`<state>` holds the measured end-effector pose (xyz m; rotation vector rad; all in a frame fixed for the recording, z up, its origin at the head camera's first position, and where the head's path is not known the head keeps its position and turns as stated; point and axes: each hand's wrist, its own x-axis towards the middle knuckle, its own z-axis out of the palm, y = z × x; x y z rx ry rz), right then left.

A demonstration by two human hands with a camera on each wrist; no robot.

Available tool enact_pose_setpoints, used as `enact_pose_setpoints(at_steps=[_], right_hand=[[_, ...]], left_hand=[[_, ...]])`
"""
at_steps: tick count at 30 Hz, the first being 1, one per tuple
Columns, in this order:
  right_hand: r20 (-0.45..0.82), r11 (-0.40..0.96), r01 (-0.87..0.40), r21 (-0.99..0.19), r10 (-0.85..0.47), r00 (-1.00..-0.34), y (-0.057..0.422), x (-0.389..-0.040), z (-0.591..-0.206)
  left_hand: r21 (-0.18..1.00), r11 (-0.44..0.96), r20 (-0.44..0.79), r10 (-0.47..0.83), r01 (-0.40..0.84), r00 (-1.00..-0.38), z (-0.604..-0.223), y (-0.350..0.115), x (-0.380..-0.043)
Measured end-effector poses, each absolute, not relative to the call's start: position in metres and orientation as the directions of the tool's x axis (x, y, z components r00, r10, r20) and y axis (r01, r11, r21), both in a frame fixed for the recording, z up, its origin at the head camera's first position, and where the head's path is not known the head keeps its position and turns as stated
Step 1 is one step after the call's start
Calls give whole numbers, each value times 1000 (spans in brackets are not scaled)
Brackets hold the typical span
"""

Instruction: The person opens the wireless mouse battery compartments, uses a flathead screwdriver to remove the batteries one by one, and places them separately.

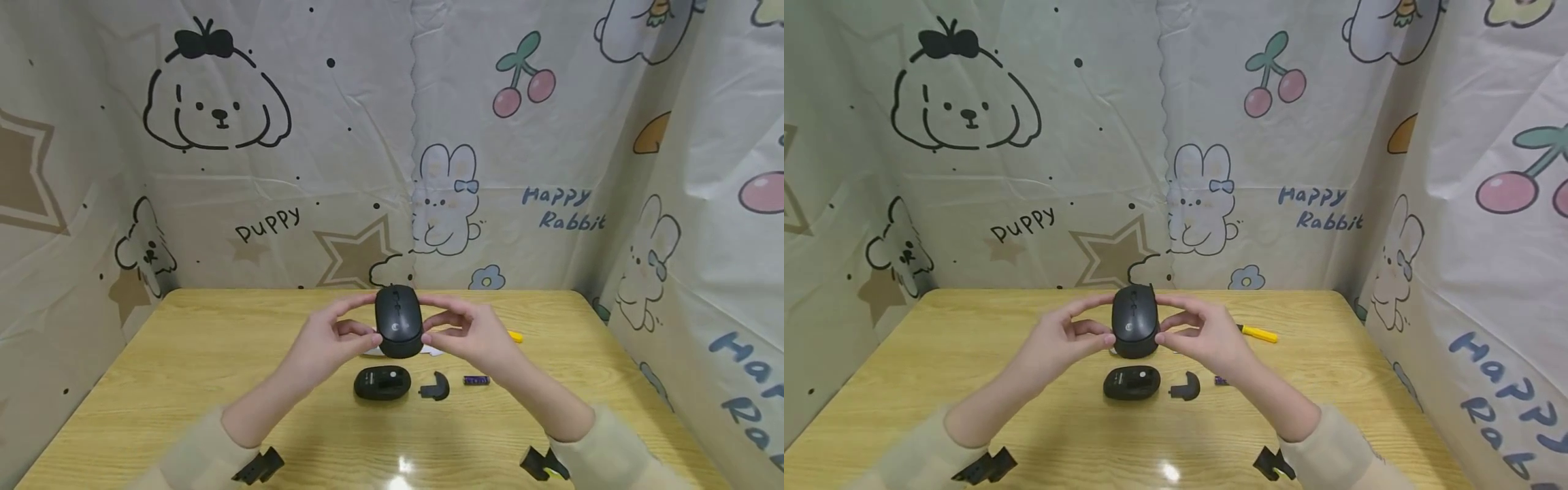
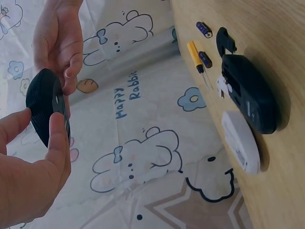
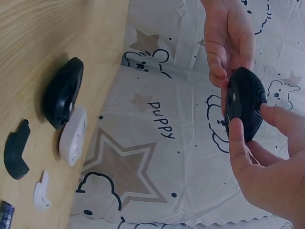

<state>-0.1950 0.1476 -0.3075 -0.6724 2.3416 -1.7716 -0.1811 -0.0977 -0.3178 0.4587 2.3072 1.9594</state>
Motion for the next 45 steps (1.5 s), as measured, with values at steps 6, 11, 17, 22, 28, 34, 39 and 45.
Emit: enact_pose_setpoints(at_steps=[6,11,17,22,28,34,39,45], right_hand=[[163,204,-268,-942,-422,-892,152,-189,-321],[143,204,-244,-948,-412,-900,153,-187,-333],[135,191,-226,-955,-397,-908,153,-186,-347],[155,148,-233,-961,-406,-900,153,-186,-358],[148,136,-218,-967,-400,-905,153,-185,-366],[174,105,-236,-966,-410,-895,155,-185,-375],[225,66,-283,-957,-450,-864,157,-186,-382],[229,62,-285,-957,-446,-865,158,-187,-387]], left_hand=[[986,82,120,279,148,-953,-333,-95,-179],[984,115,107,249,139,-963,-344,-93,-176],[979,124,124,258,160,-958,-355,-93,-173],[981,96,135,286,168,-949,-365,-93,-173],[983,75,139,305,169,-942,-376,-93,-174],[984,42,149,334,173,-931,-382,-93,-176],[990,21,122,350,138,-929,-387,-92,-176],[993,12,105,355,117,-929,-390,-93,-176]])
